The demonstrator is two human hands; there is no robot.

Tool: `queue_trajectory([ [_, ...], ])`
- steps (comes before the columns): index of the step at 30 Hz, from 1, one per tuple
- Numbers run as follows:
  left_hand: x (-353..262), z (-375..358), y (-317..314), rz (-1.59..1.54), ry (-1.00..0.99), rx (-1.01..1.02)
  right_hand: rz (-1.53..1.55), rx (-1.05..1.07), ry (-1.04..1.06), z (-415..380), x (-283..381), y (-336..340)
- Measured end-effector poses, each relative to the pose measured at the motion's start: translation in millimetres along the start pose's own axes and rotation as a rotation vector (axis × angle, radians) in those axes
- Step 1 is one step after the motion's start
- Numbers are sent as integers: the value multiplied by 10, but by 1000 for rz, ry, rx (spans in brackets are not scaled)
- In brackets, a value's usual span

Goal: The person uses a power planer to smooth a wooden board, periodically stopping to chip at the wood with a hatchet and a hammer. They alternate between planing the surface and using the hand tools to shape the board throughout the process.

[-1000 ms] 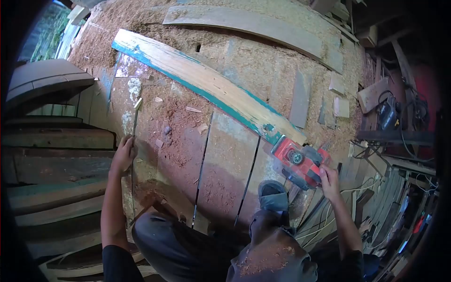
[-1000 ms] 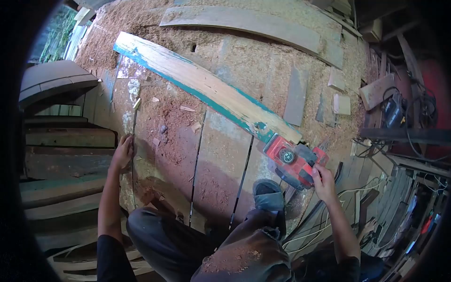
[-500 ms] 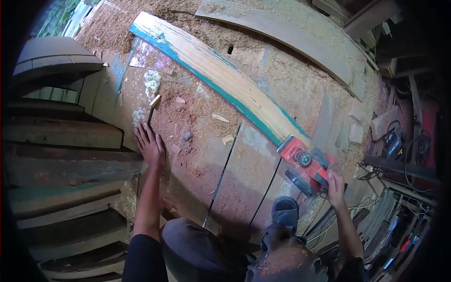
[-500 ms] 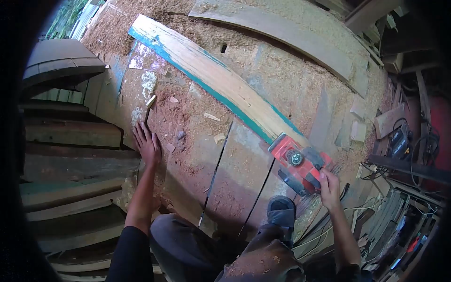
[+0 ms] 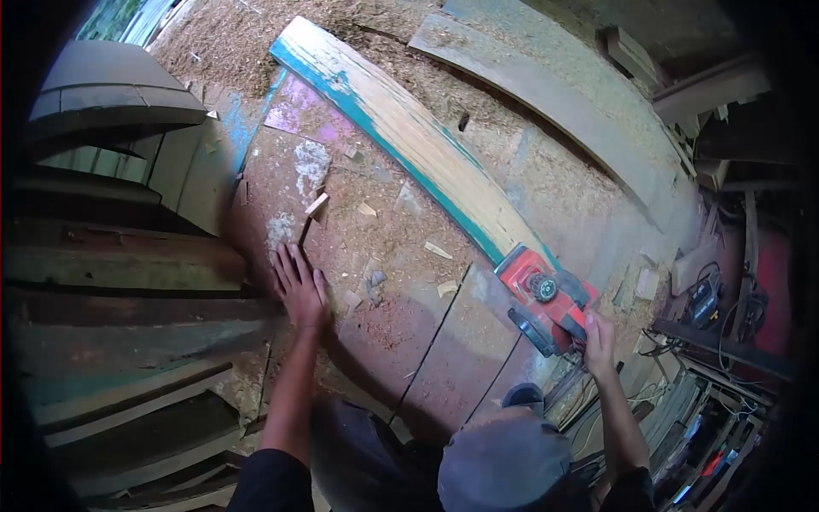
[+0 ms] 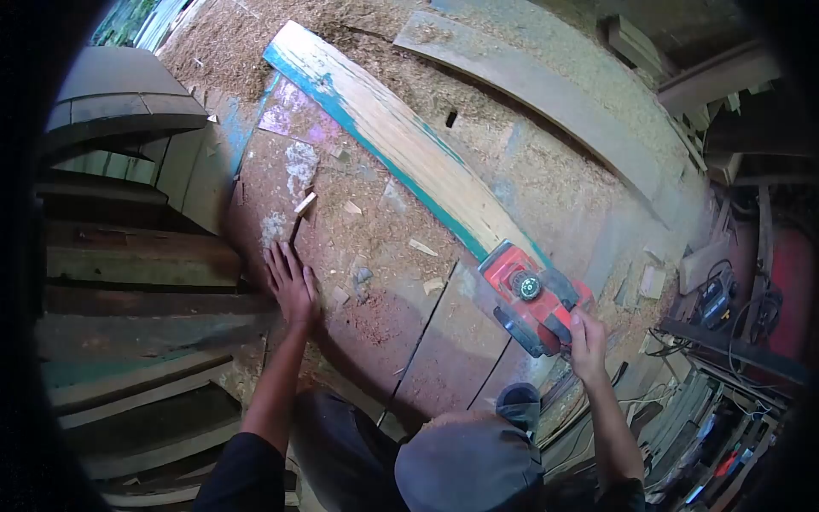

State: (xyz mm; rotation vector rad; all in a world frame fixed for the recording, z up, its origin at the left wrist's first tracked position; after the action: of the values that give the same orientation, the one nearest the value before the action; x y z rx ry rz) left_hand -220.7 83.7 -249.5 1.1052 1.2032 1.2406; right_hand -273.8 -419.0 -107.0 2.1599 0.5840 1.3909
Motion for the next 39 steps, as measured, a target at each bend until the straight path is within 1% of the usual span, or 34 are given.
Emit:
queue_trajectory([
  [5,-48,38,103,-67,63,63,51,47,-3,218,419,-183],
  [7,-20,39,77,-73,58,49,108,36,-87,297,556,-265],
  [8,-14,40,67,-80,52,57,109,39,-80,358,562,-306],
  [10,-26,49,118,-83,53,81,17,-1,73,496,573,-387],
  [14,-1,22,97,-99,46,75,-2,-9,140,662,881,-545],
  [16,7,25,105,-114,51,74,88,-1,42,711,1030,-631],
  [17,7,38,138,-120,47,87,84,9,45,757,1104,-653],
  [19,14,51,145,-133,60,84,187,54,-90,831,1139,-753],
  [22,21,47,147,-153,89,144,222,45,-122,975,1241,-874],
  [26,40,45,150,-204,91,151,225,66,-84,1199,1545,-1027],
  [28,53,31,141,-218,102,152,264,64,-140,1288,1778,-1112],
  [33,70,27,137,-267,105,162,229,66,-51,1678,2009,-1295],
  [37,77,11,100,-270,119,164,196,62,-54,1896,2391,-1504],
  [39,79,21,138,-265,120,204,213,63,-61,2019,2531,-1577],
])
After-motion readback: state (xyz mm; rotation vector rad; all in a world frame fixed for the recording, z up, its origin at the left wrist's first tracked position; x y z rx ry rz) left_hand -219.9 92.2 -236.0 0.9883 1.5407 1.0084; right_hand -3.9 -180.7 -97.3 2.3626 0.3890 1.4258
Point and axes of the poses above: each hand's wrist, its own z-axis towards the middle knuckle, its own y-axis out of the back of the hand, x = y × z, the point moved 4 cm from there along z, towards the middle knuckle, and after that the axes turned 8 degrees about -y, right-handed, at the moved point
